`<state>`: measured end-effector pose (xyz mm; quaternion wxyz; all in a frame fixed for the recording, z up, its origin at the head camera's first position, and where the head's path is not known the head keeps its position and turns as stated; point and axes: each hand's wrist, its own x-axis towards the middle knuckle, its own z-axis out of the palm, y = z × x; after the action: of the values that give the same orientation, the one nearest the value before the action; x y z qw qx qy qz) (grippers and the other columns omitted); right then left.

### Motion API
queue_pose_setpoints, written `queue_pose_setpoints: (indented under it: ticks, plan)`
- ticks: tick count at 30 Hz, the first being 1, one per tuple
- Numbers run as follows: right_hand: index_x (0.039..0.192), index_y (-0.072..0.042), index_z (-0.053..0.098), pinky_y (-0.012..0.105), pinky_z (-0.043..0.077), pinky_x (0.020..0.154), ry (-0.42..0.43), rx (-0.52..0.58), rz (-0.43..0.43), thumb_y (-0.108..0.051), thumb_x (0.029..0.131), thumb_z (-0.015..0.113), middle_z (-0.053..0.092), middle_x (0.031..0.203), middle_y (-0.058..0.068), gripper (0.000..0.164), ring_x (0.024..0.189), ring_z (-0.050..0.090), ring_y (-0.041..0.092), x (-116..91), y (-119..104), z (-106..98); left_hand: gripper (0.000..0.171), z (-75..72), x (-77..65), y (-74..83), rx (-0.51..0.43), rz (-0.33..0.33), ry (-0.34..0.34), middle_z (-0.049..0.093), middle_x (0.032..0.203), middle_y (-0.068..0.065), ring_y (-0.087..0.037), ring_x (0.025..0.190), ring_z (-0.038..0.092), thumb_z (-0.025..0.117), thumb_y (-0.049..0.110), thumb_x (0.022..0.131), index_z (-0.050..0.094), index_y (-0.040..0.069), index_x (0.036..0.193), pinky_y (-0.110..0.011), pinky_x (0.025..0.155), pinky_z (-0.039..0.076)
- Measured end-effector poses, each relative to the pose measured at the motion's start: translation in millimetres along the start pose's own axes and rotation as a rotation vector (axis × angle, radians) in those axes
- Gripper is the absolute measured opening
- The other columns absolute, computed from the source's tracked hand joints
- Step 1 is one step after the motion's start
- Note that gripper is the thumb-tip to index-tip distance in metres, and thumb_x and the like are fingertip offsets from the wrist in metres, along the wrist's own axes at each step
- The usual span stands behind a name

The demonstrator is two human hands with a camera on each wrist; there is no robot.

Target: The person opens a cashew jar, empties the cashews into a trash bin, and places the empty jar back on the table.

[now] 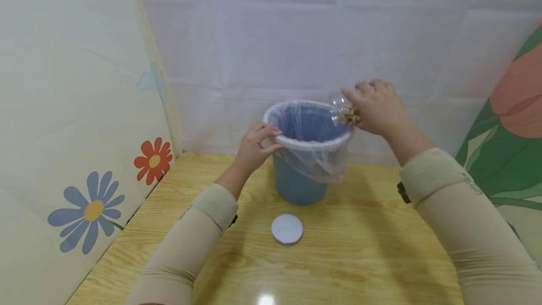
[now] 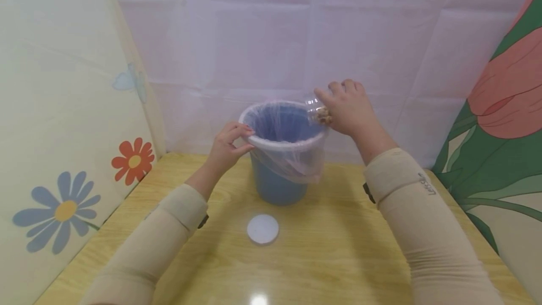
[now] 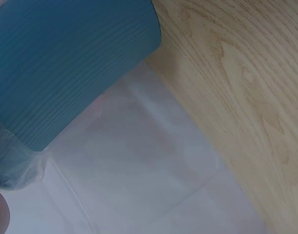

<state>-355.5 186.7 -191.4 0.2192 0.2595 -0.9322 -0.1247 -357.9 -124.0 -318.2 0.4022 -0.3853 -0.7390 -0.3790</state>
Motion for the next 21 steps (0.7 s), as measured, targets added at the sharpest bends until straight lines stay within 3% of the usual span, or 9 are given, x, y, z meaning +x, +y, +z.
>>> queue_pose_setpoints:
  ticks: [21]
  plan:
    - [0.143, -0.022, 0.026, 0.065, 0.020, 0.099, 0.027, -0.010, -0.021, -0.029, 0.072, 0.076, 0.033, 0.137, 0.025, 0.087, 0.120, 0.029, 0.051, 0.7, -0.3, 2.1, 0.031, -0.5, -0.4, -1.2, 0.016, 0.001, -0.010, 0.061, 0.098, -0.008, -0.024, 0.096, 0.053, 0.080, 0.009, 0.066, 0.069, 0.002, 0.094, -0.033, 0.087, 0.044]
